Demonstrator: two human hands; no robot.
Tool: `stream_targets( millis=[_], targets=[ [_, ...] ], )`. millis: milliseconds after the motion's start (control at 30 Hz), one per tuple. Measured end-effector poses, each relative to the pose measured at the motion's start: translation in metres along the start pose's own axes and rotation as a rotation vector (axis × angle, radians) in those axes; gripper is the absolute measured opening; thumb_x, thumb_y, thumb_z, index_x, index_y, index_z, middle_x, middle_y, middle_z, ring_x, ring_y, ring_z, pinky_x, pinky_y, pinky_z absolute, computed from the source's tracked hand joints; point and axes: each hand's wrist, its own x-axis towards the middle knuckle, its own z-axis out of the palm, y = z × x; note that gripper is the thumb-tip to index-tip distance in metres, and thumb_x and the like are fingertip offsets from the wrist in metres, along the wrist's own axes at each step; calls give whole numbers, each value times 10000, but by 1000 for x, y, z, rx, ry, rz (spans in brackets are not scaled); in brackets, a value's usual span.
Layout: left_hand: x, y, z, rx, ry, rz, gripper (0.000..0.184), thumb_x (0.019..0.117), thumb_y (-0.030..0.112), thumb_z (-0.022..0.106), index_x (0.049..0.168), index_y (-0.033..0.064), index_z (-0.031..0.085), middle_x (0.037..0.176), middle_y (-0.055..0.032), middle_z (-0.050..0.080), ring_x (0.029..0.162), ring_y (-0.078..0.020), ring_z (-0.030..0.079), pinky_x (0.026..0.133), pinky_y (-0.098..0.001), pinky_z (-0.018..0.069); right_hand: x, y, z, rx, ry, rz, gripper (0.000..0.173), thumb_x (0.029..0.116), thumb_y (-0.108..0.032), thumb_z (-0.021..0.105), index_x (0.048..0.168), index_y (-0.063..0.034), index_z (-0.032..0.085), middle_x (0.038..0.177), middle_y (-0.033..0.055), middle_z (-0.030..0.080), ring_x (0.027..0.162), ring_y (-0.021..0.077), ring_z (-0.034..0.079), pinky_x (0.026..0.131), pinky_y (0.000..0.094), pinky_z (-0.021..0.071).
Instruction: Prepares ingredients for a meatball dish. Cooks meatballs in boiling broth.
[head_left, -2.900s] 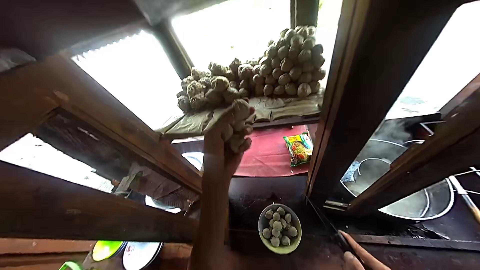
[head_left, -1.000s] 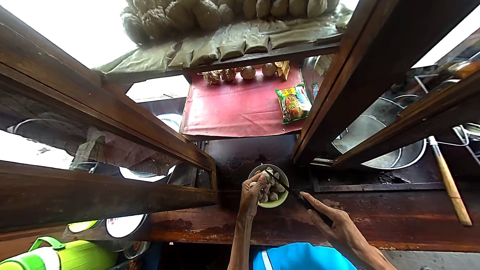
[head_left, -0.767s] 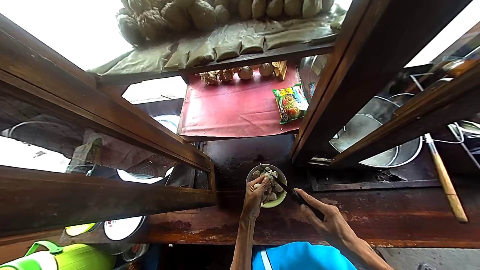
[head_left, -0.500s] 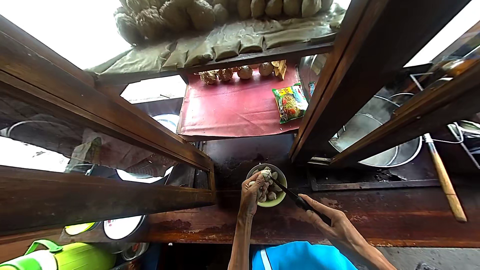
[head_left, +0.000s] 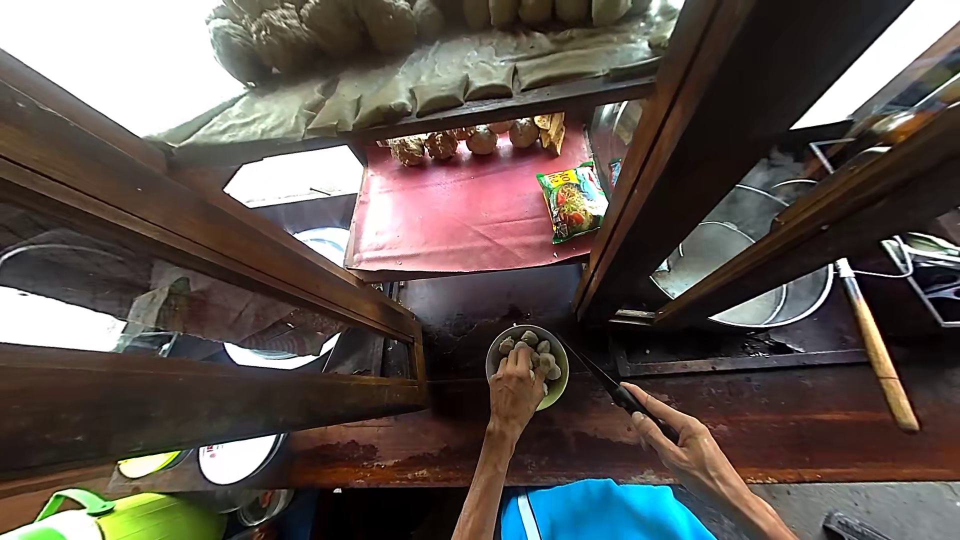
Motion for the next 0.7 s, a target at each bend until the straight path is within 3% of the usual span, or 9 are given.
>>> stream_targets(
  millis=[67, 100, 133, 200, 300, 400, 500, 533, 700],
  targets=[
    [2, 4, -7, -340, 58, -192, 330, 953, 272, 695, 1108, -20, 700, 955, -129, 714, 836, -224, 696, 786, -407, 580, 0, -1, 1, 9, 7, 2, 468, 1017, -260, 518, 1473, -169, 575, 910, -20, 708, 644, 7, 586, 626, 209, 518],
    [4, 7, -14, -601, 70, -323, 228, 992, 217, 627, 1044, 4, 692, 860, -62, 680, 712, -120, 632, 677, -297, 542, 0, -3, 2, 20, 6, 0, 466, 1020, -260, 518, 1474, -168, 574, 910, -23, 709, 642, 4, 585, 620, 202, 516],
    [6, 9, -20, -895, 49, -439, 237, 1061, 185, 486, 993, 28, 650, 759, -8, 623, 558, -43, 535, 516, -198, 467, 0, -5, 3, 35, 3, -1, 466, 1020, -262, 517, 1473, -165, 574, 905, -30, 705, 637, -2, 578, 612, 193, 508],
    [8, 7, -32, -1395, -79, -589, 432, 1109, 272, 218, 985, 83, 586, 720, -2, 599, 489, -46, 505, 441, -183, 437, 0, -10, 6, 88, -12, -8, 463, 1022, -254, 515, 1471, -155, 575, 885, -42, 693, 613, -11, 556, 581, 174, 489],
    [6, 6, -37, -1718, -137, -631, 468, 1087, 289, 181, 1036, 72, 592, 839, -66, 652, 557, -91, 571, 479, -201, 471, 2, -16, 12, 138, -29, -35, 456, 1024, -245, 525, 1467, -154, 581, 867, -47, 693, 610, -8, 561, 574, 171, 492],
    [5, 13, -36, -1732, -99, -648, 531, 1130, 396, 178, 1099, 50, 579, 927, -82, 656, 581, -83, 580, 485, -188, 478, 1, -24, 15, 139, -53, -67, 456, 1025, -252, 526, 1466, -153, 581, 874, -46, 694, 630, -4, 573, 595, 172, 501],
    [6, 26, -32, -1607, -48, -655, 650, 1105, 503, 103, 1043, 51, 566, 800, -52, 637, 487, -56, 522, 414, -169, 432, 0, -30, 18, 67, -68, -119, 457, 1027, -274, 525, 1470, -175, 582, 991, -37, 731, 677, -27, 596, 637, 166, 518],
    [7, 31, -30, -1552, -14, -656, 657, 1104, 499, 97, 1010, 48, 566, 717, -38, 613, 446, -51, 498, 390, -168, 415, -1, -31, 20, 36, -70, -133, 457, 1028, -282, 522, 1471, -188, 583, 1007, -34, 734, 684, -29, 598, 644, 170, 517],
    [7, 38, -23, -1317, 87, -585, 594, 1124, 423, 136, 1017, 36, 572, 647, -18, 578, 419, -41, 456, 377, -167, 379, -3, -31, 23, -107, -39, -181, 457, 1026, -294, 521, 1473, -228, 586, 1004, -4, 754, 716, 10, 637, 672, 234, 541]
  ],
)
